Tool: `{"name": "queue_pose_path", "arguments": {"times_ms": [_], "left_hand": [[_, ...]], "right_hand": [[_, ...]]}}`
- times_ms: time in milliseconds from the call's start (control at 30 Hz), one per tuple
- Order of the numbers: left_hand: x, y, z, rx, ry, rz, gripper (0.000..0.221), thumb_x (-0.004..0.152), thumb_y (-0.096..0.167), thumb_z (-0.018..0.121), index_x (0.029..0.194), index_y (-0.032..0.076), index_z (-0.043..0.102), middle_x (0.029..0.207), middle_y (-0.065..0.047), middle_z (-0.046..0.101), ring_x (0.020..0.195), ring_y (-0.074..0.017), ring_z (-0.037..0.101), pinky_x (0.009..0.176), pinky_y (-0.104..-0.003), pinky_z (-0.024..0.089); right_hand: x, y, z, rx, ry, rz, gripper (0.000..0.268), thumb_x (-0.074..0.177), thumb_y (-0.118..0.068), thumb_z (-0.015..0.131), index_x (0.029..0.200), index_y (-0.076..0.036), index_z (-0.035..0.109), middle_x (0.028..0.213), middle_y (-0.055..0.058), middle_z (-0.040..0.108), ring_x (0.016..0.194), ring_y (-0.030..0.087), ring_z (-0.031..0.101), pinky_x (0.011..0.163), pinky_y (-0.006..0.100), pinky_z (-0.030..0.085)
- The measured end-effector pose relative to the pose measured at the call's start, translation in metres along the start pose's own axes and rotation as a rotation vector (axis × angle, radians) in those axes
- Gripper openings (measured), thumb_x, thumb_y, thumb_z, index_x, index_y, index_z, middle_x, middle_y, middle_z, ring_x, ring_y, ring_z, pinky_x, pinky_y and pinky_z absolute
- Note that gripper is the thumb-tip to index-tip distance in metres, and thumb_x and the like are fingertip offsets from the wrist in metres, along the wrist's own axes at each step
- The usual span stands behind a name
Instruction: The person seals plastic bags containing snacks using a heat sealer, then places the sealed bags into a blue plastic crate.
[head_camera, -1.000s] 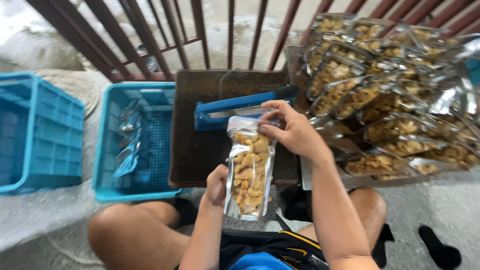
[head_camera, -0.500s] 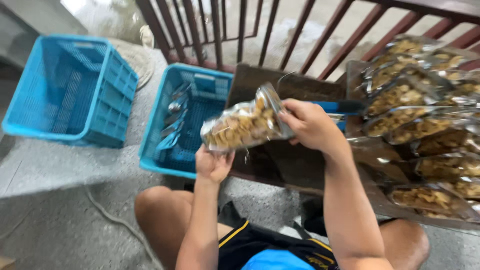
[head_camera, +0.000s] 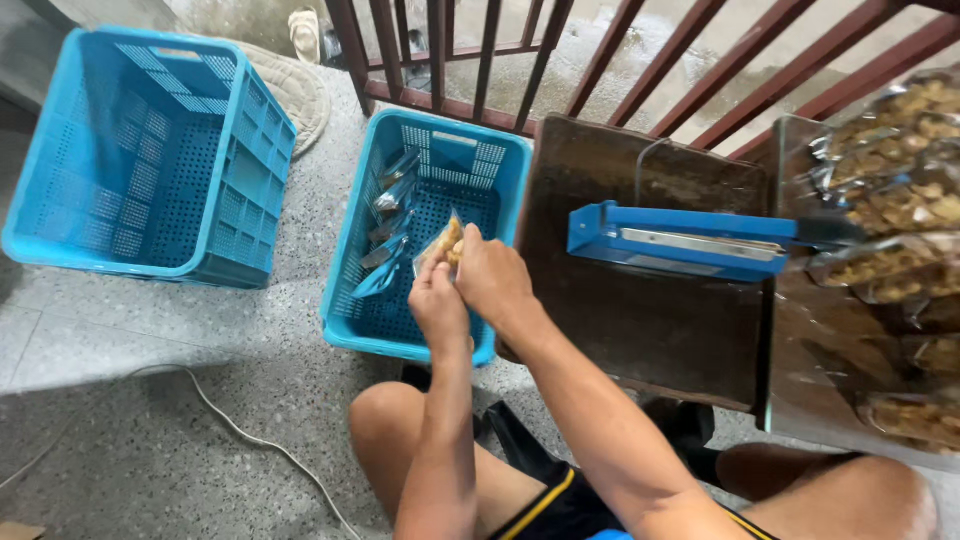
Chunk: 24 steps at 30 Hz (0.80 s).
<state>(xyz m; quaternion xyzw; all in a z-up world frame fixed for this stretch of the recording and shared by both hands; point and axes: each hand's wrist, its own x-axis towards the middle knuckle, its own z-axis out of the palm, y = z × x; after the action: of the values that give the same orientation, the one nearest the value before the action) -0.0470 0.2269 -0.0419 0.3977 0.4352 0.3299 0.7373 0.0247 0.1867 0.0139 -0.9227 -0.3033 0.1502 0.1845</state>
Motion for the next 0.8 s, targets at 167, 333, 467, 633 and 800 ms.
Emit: {"name": "queue_pose_path", "arguments": {"times_ms": [167,333,467,633,800], "left_hand": [[0.034,-0.027,-0.026,0.211,0.015,0.170,0.036,0.095,0.012,0.053,0.120,-0.006,0.071,0.116,-0.016,0.074,0.105,-0.0220,0.071,0.093,-0.032,0.054],[0.083,-0.053,-0.073,0.463,-0.175,0.032,0.037,0.105,0.019,0.049,0.110,-0.005,0.077,0.099,-0.018,0.080,0.086,-0.0212,0.073,0.081,-0.034,0.057],[0.115,-0.058,-0.108,0.263,0.046,-0.362,0.036,0.099,0.020,0.058,0.122,-0.002,0.074,0.104,-0.023,0.071,0.071,-0.0240,0.064,0.060,-0.034,0.055],[0.125,-0.029,-0.131,0.191,0.217,-0.340,0.045,0.098,0.024,0.055,0.133,-0.003,0.064,0.122,-0.016,0.071,0.076,-0.0212,0.068,0.058,-0.030,0.058],[0.125,0.000,-0.133,0.041,0.252,-0.351,0.047,0.097,0.022,0.055,0.137,-0.003,0.061,0.133,-0.016,0.066,0.081,-0.0219,0.066,0.063,-0.032,0.059]], "right_hand": [[0.017,-0.009,0.036,-0.044,-0.027,0.038,0.031,0.095,-0.023,0.058,0.112,0.003,0.056,0.083,0.029,0.071,0.080,0.048,0.071,0.073,0.058,0.057],[0.034,0.002,0.088,0.017,-0.084,0.098,0.039,0.091,-0.020,0.061,0.120,0.005,0.056,0.088,0.032,0.071,0.086,0.050,0.070,0.079,0.058,0.055],[0.047,0.014,0.155,-0.043,-0.196,0.155,0.042,0.085,-0.019,0.064,0.117,0.007,0.058,0.094,0.031,0.072,0.091,0.048,0.071,0.084,0.055,0.057],[0.050,0.017,0.232,-0.035,-0.329,0.276,0.074,0.089,-0.018,0.061,0.146,0.019,0.032,0.100,0.034,0.071,0.093,0.048,0.072,0.083,0.053,0.059],[0.051,0.014,0.310,0.072,-0.362,0.443,0.083,0.089,-0.020,0.062,0.151,0.018,0.022,0.105,0.036,0.068,0.097,0.048,0.071,0.085,0.052,0.058]]}}
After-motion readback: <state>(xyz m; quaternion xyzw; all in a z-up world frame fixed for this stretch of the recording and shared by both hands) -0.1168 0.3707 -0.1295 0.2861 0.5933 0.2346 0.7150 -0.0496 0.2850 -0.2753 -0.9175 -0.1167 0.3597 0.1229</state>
